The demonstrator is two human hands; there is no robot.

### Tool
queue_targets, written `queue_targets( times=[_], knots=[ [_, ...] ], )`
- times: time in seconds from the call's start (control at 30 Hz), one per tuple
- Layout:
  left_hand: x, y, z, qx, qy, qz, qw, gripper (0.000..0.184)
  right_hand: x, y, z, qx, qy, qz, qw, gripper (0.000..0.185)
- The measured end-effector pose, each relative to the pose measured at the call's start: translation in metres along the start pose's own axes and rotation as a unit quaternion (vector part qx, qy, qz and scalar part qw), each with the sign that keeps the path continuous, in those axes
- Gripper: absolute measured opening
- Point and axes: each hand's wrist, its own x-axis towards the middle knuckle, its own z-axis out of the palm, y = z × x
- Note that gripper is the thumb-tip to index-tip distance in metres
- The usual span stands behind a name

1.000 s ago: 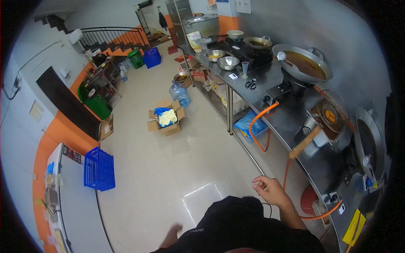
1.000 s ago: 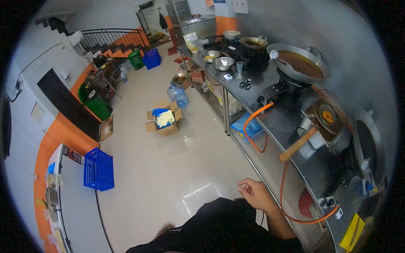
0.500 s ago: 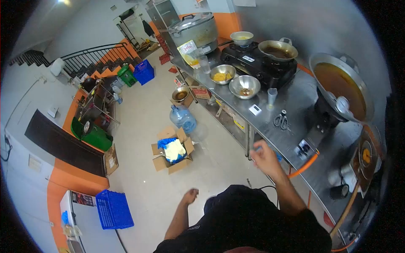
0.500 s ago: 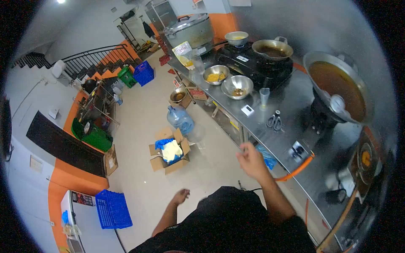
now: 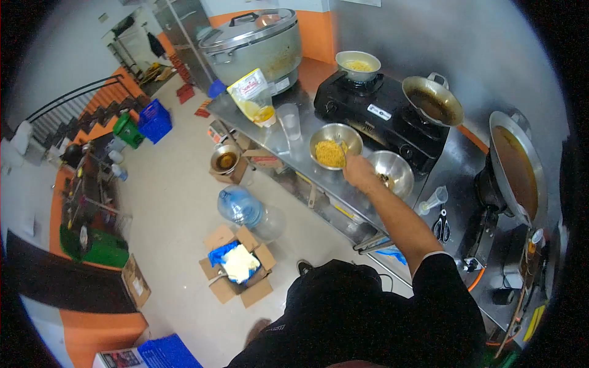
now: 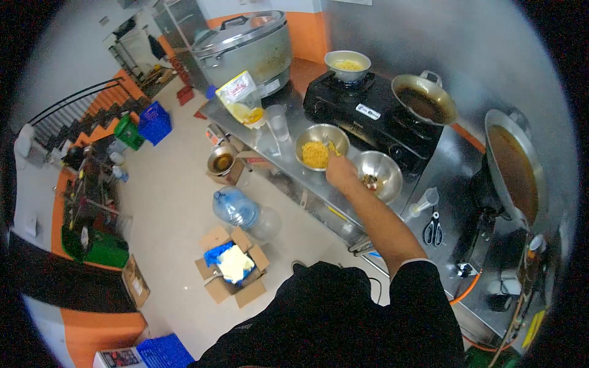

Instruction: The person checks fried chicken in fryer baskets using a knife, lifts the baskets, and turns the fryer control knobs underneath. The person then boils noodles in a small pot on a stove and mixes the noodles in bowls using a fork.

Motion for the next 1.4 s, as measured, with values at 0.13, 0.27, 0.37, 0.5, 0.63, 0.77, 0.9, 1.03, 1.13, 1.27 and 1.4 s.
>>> queue_targets(
  times=[0.13, 0.27, 0.37, 0.5, 0.63, 0.77, 0.9, 1.03, 1.13, 1.27, 1.4],
  knots=[
    [0.116, 0.137, -0.097, 0.016, 0.075, 0.181, 0.980, 0.038, 0.033, -0.007, 0.013, -0.009, -0.023, 0.057, 0.998, 0.026],
    [0.126, 0.358, -0.134, 0.082, 0.105, 0.289, 0.948, 0.031, 0.043, -0.003, 0.009, -0.002, -0.039, 0.079, 0.996, 0.025],
    [0.089, 0.487, -0.120, 0.037, 0.064, 0.254, 0.964, 0.030, 0.044, 0.016, 0.016, -0.027, -0.014, 0.015, 0.999, 0.023],
    [0.086, 0.569, -0.094, -0.013, -0.010, 0.292, 0.956, 0.028, 0.046, 0.008, -0.025, -0.004, 0.025, -0.023, 0.999, 0.017],
    [0.072, 0.650, -0.070, 0.038, -0.115, 0.330, 0.936, 0.028, 0.064, 0.011, -0.023, -0.031, 0.010, 0.053, 0.998, 0.017],
    [0.071, 0.742, -0.058, 0.118, -0.192, 0.406, 0.886, 0.027, 0.079, 0.008, -0.030, -0.021, 0.019, 0.068, 0.997, 0.019],
    [0.079, 0.843, -0.049, 0.230, -0.211, 0.481, 0.819, 0.026, 0.074, -0.009, -0.055, 0.045, 0.130, 0.089, 0.986, 0.021],
    [0.125, 0.926, -0.029, 0.250, -0.236, 0.553, 0.758, 0.029, 0.074, -0.033, -0.091, 0.076, 0.161, 0.161, 0.971, 0.027],
    [0.164, 0.964, -0.005, 0.247, -0.252, 0.566, 0.745, 0.033, 0.078, -0.039, -0.110, 0.091, 0.175, 0.210, 0.958, 0.019],
    [0.223, 0.981, 0.041, 0.247, -0.315, 0.479, 0.782, 0.043, 0.090, -0.022, -0.150, 0.202, 0.254, 0.234, 0.917, 0.016],
    [0.222, 0.991, 0.075, 0.231, -0.378, 0.313, 0.840, 0.055, 0.178, -0.007, -0.193, 0.090, 0.344, 0.179, 0.917, 0.020]
  ],
)
